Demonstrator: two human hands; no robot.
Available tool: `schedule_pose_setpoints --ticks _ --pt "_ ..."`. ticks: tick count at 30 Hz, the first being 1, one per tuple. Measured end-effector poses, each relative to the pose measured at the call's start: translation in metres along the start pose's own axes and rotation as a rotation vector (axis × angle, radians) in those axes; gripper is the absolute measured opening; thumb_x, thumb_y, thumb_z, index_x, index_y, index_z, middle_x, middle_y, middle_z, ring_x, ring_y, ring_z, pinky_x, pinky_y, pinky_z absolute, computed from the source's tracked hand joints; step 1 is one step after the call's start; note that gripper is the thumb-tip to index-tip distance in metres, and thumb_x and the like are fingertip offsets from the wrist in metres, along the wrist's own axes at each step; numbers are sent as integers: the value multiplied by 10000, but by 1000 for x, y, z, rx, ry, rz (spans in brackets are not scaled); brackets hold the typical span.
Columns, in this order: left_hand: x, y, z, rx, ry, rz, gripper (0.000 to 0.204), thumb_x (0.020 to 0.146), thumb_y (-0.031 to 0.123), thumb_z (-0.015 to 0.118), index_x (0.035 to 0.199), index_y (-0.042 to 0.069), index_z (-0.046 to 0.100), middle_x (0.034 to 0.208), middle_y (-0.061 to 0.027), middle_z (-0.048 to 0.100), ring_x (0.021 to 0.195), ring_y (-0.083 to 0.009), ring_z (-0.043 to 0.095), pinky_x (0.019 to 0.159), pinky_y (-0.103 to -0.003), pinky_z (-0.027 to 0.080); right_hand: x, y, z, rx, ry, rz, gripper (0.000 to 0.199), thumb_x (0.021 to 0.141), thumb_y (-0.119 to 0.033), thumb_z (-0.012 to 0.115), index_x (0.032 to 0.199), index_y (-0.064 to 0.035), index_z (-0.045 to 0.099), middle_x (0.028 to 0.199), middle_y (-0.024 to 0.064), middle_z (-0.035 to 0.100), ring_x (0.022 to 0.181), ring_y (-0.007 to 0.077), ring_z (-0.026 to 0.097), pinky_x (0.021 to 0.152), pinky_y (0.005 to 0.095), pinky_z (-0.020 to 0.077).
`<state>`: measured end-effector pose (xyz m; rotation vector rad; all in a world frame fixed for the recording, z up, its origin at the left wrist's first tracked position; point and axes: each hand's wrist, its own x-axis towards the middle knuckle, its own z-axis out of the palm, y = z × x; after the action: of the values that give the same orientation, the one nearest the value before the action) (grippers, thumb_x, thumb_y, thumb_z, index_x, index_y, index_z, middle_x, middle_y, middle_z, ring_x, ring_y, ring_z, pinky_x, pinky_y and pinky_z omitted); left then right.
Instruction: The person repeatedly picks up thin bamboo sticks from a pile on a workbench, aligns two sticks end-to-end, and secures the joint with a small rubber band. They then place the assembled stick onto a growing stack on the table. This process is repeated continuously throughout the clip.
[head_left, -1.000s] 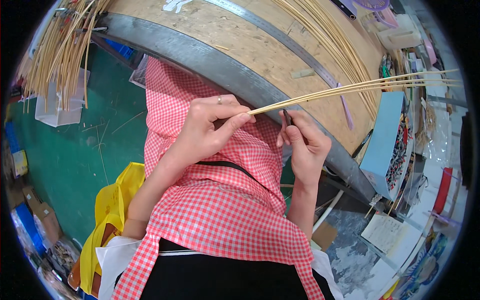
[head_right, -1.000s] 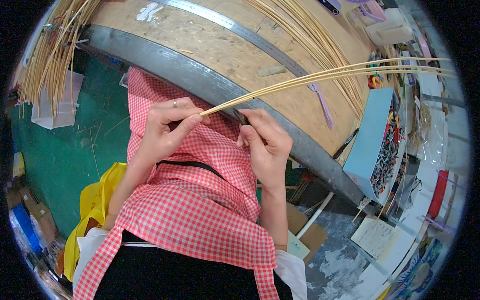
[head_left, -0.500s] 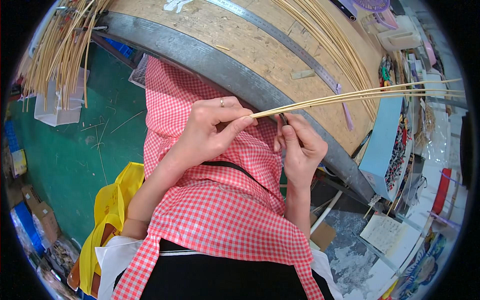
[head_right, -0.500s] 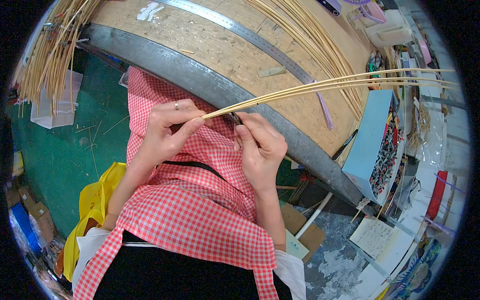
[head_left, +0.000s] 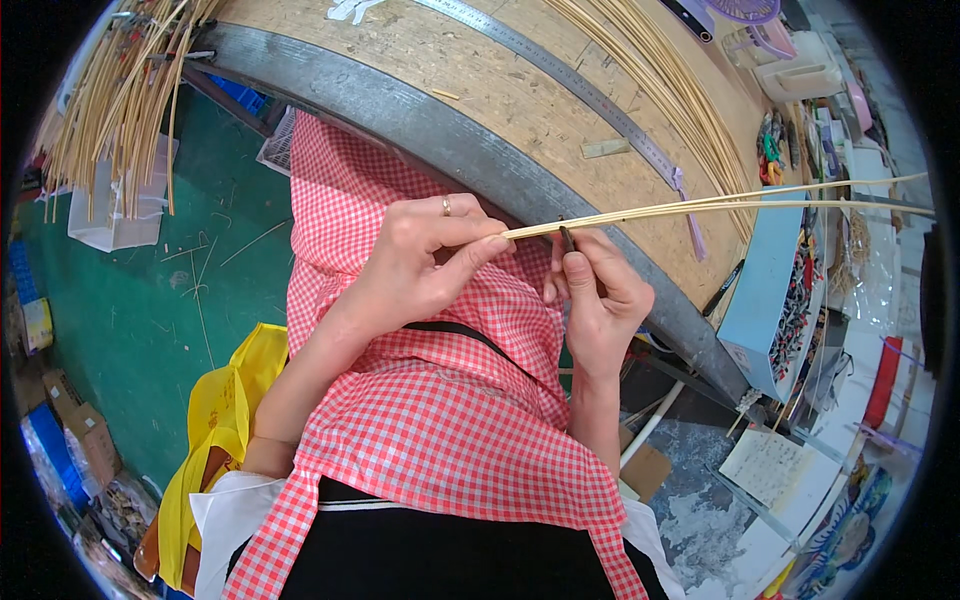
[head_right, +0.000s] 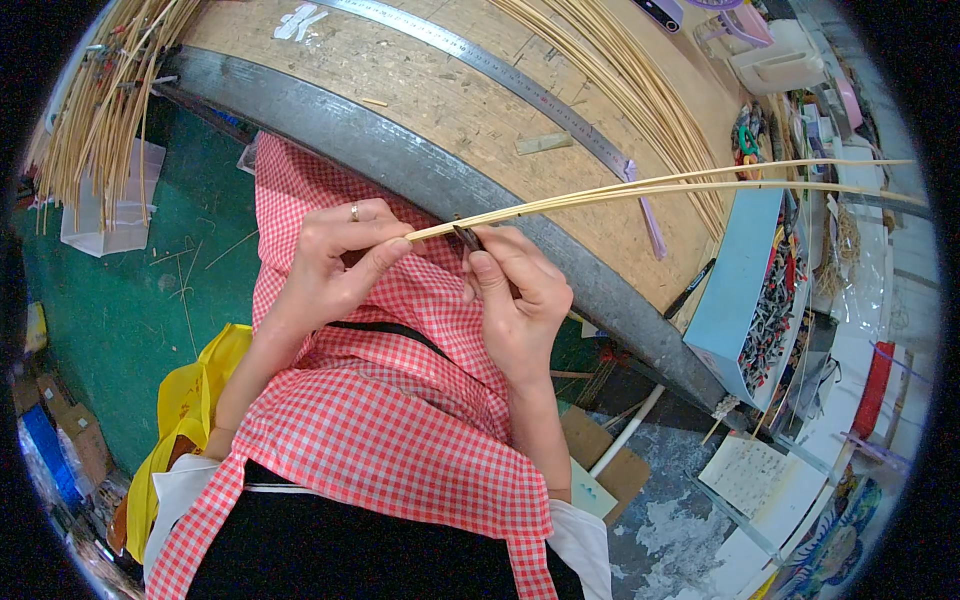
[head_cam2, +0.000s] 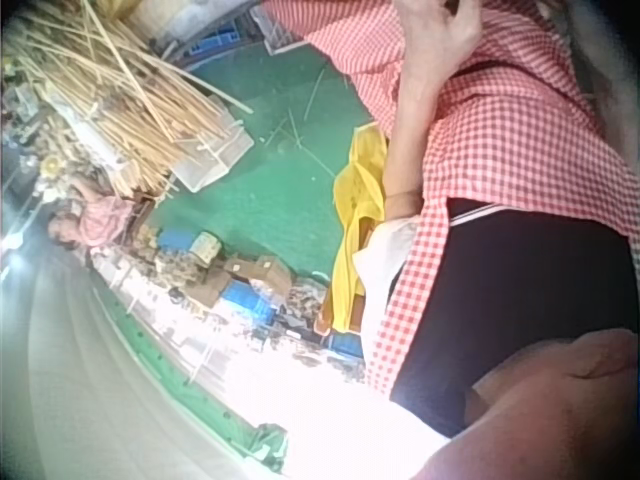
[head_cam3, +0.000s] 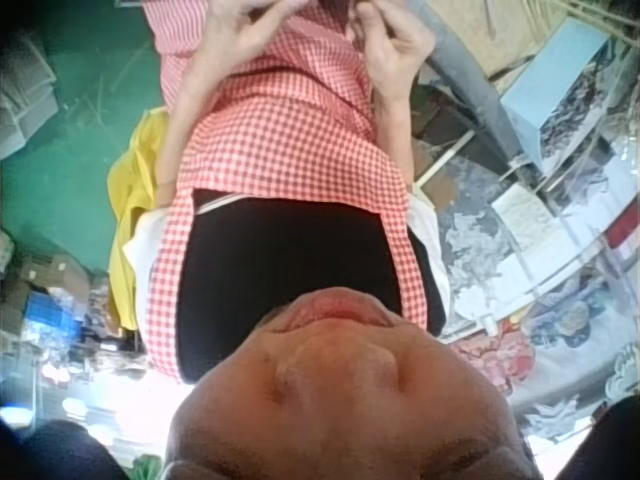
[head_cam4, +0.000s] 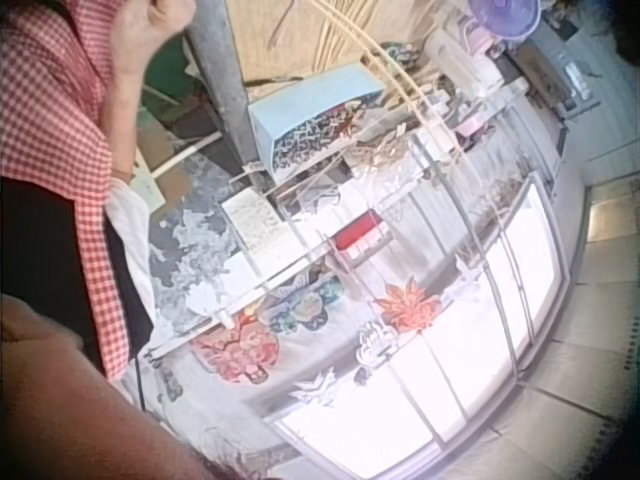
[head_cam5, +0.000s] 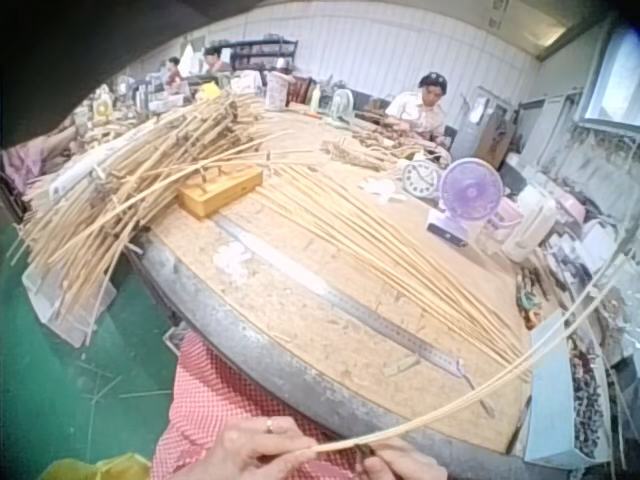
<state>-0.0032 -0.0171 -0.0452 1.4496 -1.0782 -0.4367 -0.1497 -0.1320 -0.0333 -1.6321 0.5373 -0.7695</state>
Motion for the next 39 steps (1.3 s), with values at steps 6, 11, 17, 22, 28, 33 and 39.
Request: schedule_pose_setpoints --ticks 6,11,17,22,28,33,39 --pt "1 -3 -5 -4 -27 19 98 795 51 651 851 -24 682 666 -116 602 571 -199 569 506 -296 421 0 3 -8 29 -87 7 192 863 18 587 1037 95 608 963 151 639 688 108 577 572 221 472" --pt "3 -8 -15 -140 -177 -53 119 812 70 639 860 -31 683 667 -99 606 597 -168 548 538 -290 413 19 -2 -23 219 104 -83 249 887 -68 594 1104 54 597 1062 205 630 772 153 598 621 262 514" --pt "2 -27 -30 -233 -369 -186 149 816 110 646 863 -24 692 684 -95 622 612 -145 540 547 -281 410 30 -5 -59 517 91 -131 229 884 -118 614 1055 33 618 958 218 648 656 199 612 571 300 535" --pt "6 -26 -44 -70 -303 -136 187 800 97 652 945 -16 689 762 -96 655 677 -159 593 612 -277 455 21 -8 -32 555 184 -30 106 853 -1 594 914 67 649 807 224 662 621 204 626 565 300 536" --pt "16 27 -31 95 -34 66 288 726 10 669 1013 1 683 878 -122 673 812 -217 656 714 -287 509 7 0 22 404 9 91 97 820 85 574 868 93 658 815 175 675 657 179 644 625 270 538" --pt "20 46 -7 191 -3 256 265 687 -9 703 952 0 696 803 -123 654 723 -225 650 609 -278 506 -6 8 49 190 -15 -87 86 772 26 661 855 49 667 802 101 685 737 158 648 677 277 503" --pt "14 37 -10 196 58 267 203 682 -16 712 884 2 702 733 -110 641 646 -206 634 561 -275 492 7 -10 31 -125 -226 -121 126 733 36 679 859 23 675 812 122 684 749 174 654 670 285 502"
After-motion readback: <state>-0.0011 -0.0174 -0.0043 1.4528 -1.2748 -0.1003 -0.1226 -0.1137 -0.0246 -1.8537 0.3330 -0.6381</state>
